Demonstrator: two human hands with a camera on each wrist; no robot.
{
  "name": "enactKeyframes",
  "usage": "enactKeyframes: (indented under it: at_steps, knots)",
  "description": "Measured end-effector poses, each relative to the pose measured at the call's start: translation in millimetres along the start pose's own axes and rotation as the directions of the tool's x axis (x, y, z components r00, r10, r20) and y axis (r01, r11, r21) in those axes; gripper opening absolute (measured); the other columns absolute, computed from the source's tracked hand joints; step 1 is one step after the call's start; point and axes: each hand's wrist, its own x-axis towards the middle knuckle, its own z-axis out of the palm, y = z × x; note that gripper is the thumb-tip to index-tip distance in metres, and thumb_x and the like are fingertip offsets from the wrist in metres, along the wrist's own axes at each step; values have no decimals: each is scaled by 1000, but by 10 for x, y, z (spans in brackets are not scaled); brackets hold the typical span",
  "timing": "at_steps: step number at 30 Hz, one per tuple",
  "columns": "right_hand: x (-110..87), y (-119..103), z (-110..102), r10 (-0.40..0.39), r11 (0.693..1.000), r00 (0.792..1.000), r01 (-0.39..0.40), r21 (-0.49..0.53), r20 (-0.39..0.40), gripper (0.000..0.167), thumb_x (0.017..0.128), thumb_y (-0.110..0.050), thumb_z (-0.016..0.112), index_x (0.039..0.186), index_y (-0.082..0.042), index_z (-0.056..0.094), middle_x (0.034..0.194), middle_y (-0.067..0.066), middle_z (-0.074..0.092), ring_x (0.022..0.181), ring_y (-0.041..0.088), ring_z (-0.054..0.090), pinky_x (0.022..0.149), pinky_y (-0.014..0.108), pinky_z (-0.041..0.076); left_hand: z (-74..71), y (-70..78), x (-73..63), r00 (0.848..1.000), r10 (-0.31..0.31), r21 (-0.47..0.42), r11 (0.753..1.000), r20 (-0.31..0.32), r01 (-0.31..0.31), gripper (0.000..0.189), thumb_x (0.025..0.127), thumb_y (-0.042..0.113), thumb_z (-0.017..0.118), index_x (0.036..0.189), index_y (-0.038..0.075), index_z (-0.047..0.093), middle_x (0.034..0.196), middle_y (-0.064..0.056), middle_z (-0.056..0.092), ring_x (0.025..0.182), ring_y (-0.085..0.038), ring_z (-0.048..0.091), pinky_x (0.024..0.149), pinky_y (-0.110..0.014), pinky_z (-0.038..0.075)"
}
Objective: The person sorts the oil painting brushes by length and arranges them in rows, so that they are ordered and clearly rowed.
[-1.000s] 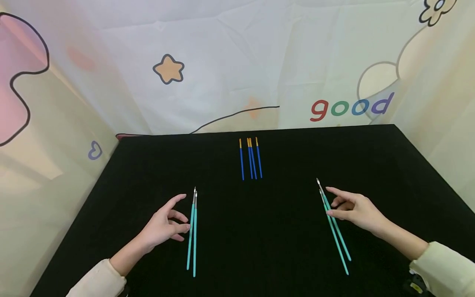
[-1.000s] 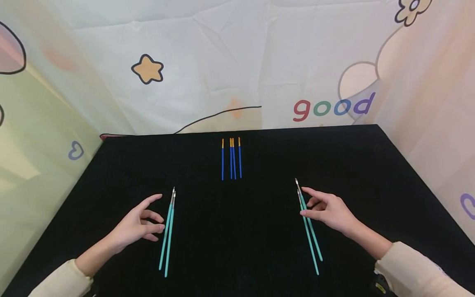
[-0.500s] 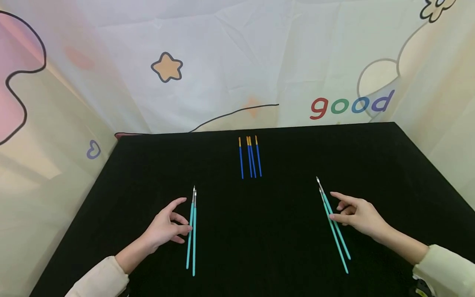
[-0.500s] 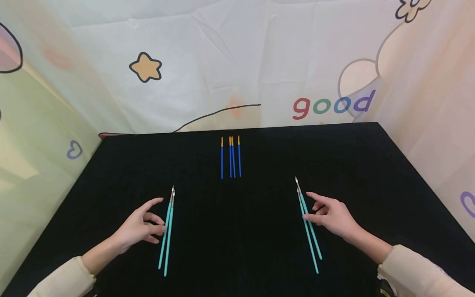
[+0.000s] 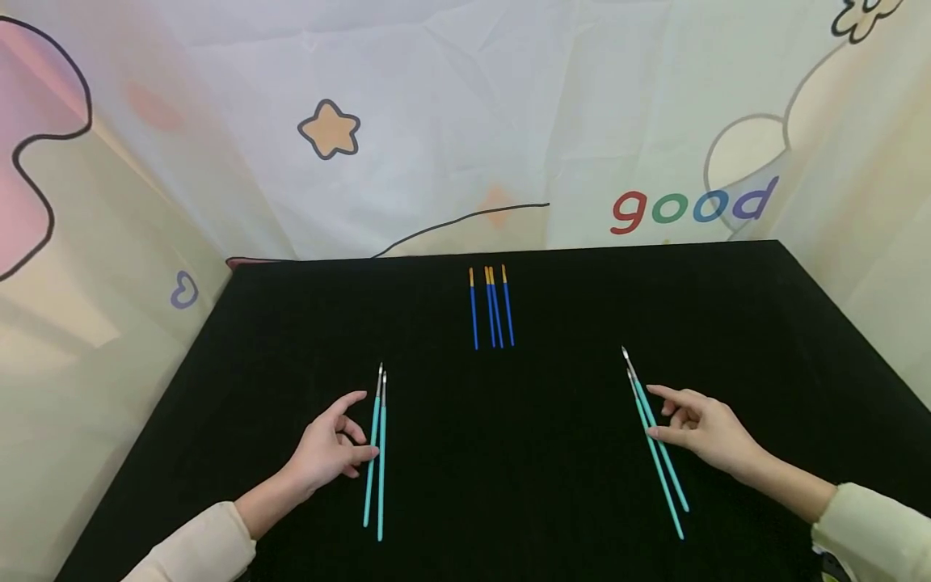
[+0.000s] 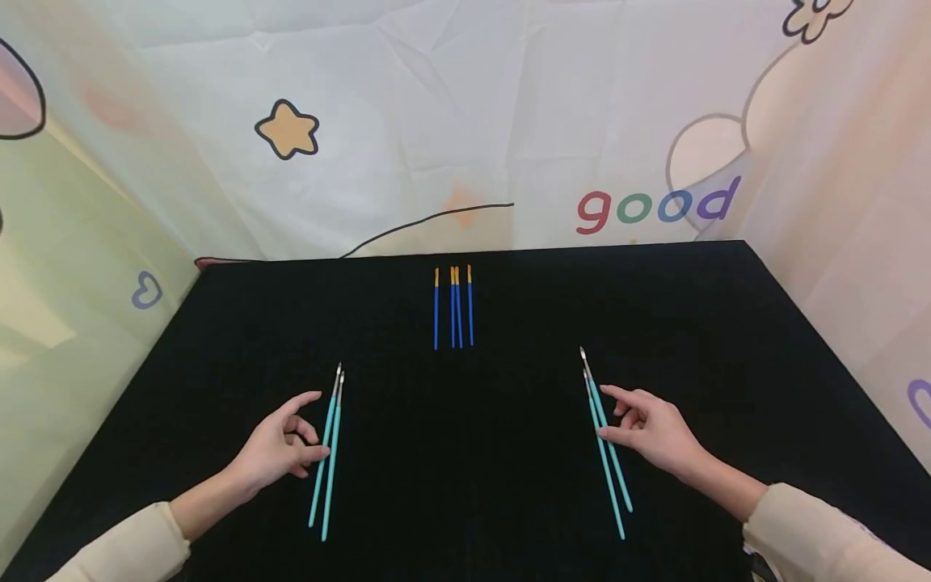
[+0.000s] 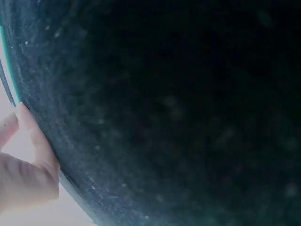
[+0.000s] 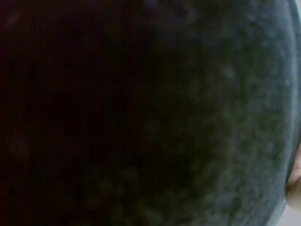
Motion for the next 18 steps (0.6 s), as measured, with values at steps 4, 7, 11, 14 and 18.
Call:
enactKeyframes:
  at_steps: [4, 7, 11, 14, 18]
  knots:
    - [-9, 19, -4, -1, 999, 1000, 1, 36, -2, 59, 82, -20, 68, 131, 1, 44, 96, 10, 49, 71, 10, 48, 55, 22, 44, 1, -9, 5, 1000, 7, -4, 1000, 6, -7, 73, 77, -4, 66, 139, 11, 30, 84, -12, 54, 58, -18, 58, 52, -34, 54]
    - [-12, 22, -16, 14, 996, 1000, -15, 85, 11, 56, 84, -16, 66, 131, 2, 43, 97, 11, 49, 72, 10, 49, 56, 23, 45, -17, -14, 3, 1000, 3, -15, 1000, 22, -3, 71, 79, -5, 62, 139, 11, 28, 85, -12, 54, 60, -19, 58, 54, -35, 55]
    - [-15, 27, -32, 25, 992, 999, -28, 122, 27, 52, 86, -9, 60, 132, 3, 41, 97, 12, 49, 71, 11, 50, 56, 24, 47, -30, -9, -1, 999, -2, -26, 1000, 34, 2, 67, 81, -5, 56, 139, 11, 28, 86, -12, 54, 62, -20, 57, 56, -35, 55]
    - [-21, 24, -14, 33, 995, 999, -33, 96, 4, 50, 87, -12, 60, 132, 1, 42, 96, 11, 49, 71, 11, 50, 56, 24, 46, -11, -4, 1, 1000, -4, -17, 1000, 16, 4, 66, 81, -3, 58, 139, 11, 29, 84, -11, 55, 61, -19, 57, 55, -35, 55]
    - [-29, 24, 27, 19, 999, 999, -18, 30, -46, 51, 86, -19, 63, 130, -2, 46, 95, 9, 49, 71, 11, 49, 56, 23, 45, 29, 4, 4, 1000, 2, 20, 1000, -25, -1, 67, 80, -2, 64, 137, 11, 32, 80, -10, 56, 58, -18, 56, 52, -34, 54]
